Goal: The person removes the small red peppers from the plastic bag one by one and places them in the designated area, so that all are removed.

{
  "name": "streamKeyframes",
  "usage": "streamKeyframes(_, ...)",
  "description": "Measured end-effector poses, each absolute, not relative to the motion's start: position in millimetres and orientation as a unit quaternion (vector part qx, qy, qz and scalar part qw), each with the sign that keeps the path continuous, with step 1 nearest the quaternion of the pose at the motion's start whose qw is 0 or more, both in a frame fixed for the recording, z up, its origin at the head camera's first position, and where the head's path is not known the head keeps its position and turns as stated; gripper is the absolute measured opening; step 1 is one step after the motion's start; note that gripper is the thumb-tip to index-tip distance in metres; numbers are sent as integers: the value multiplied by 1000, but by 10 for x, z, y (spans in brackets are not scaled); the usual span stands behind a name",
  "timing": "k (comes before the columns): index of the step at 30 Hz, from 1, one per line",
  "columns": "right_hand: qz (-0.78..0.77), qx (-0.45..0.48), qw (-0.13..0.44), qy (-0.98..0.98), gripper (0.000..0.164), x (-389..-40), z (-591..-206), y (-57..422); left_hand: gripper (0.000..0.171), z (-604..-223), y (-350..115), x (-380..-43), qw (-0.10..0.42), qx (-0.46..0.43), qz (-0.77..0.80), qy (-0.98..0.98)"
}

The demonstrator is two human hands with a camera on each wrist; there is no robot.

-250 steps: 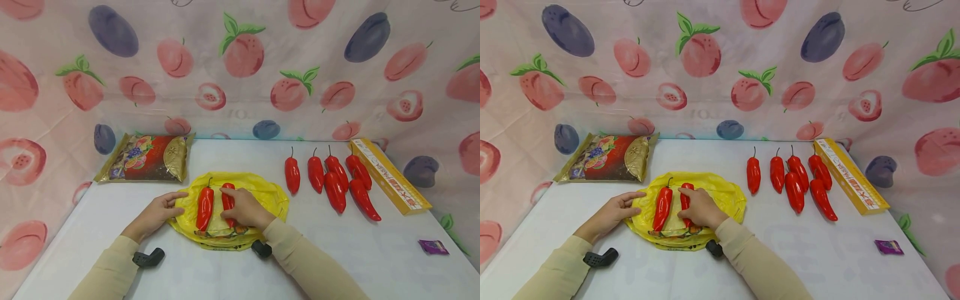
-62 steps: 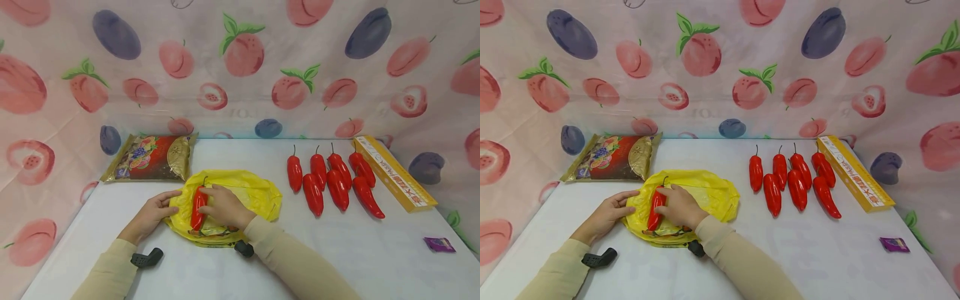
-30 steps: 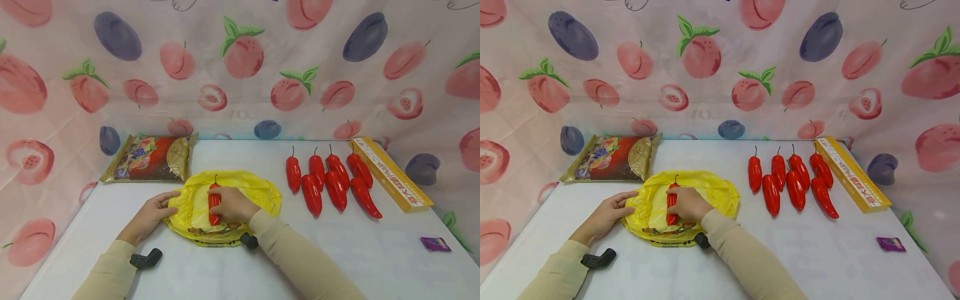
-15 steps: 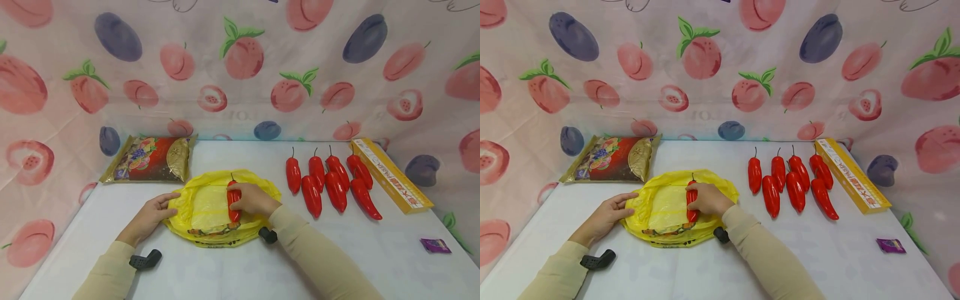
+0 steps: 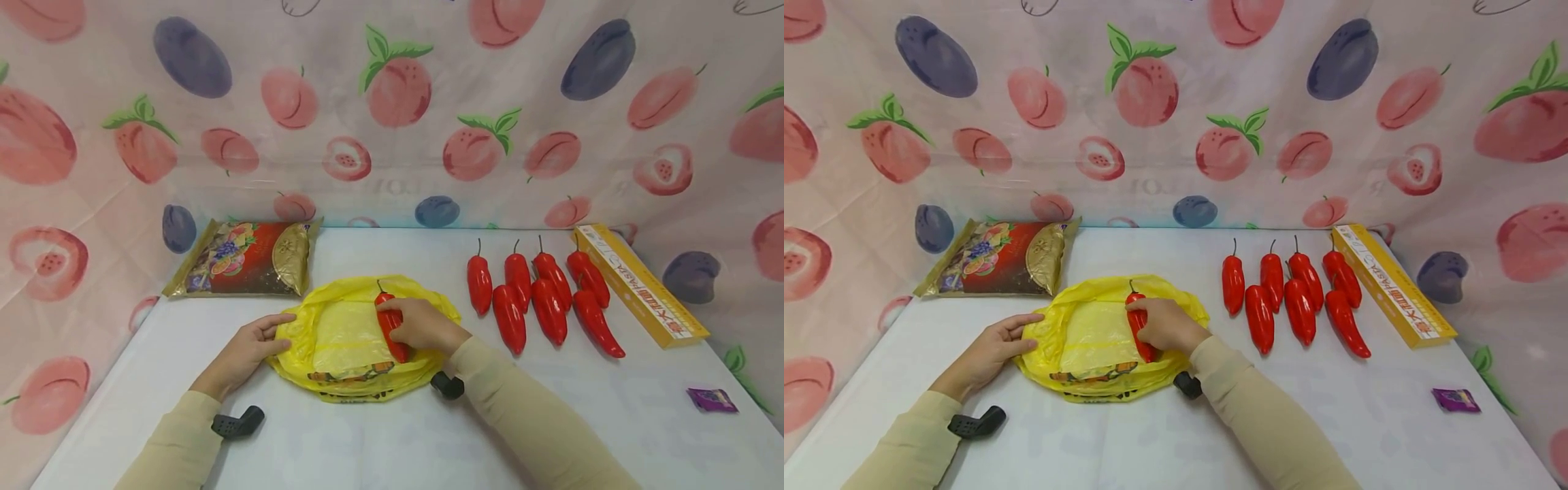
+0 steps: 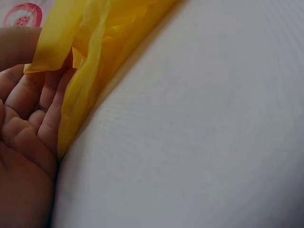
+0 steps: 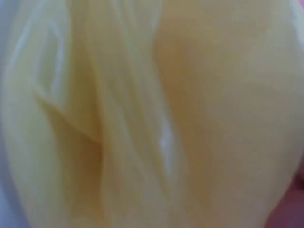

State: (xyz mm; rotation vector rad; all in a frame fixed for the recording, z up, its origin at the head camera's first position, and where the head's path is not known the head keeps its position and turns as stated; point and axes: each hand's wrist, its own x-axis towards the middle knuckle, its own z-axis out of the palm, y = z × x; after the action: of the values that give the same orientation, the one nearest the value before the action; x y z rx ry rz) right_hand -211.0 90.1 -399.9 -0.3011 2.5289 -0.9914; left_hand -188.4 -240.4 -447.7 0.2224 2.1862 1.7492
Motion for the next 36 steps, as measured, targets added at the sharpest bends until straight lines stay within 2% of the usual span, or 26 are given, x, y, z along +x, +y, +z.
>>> streamKeyframes(11, -411, -132, 167, 886, 55, -2031, -3956, 974, 58, -4475, -2416, -1893, 163, 76, 616, 767)
streamKeyframes(24, -430, -166, 181, 869, 56, -1984, -3947, 1000, 56, -4461, -2396, -1899, 164, 73, 618, 766)
streamKeyframes(36, -430, -142, 120, 883, 56, -1962, -3707, 1284, 57, -4457, -2402, -1905, 170, 81, 618, 764)
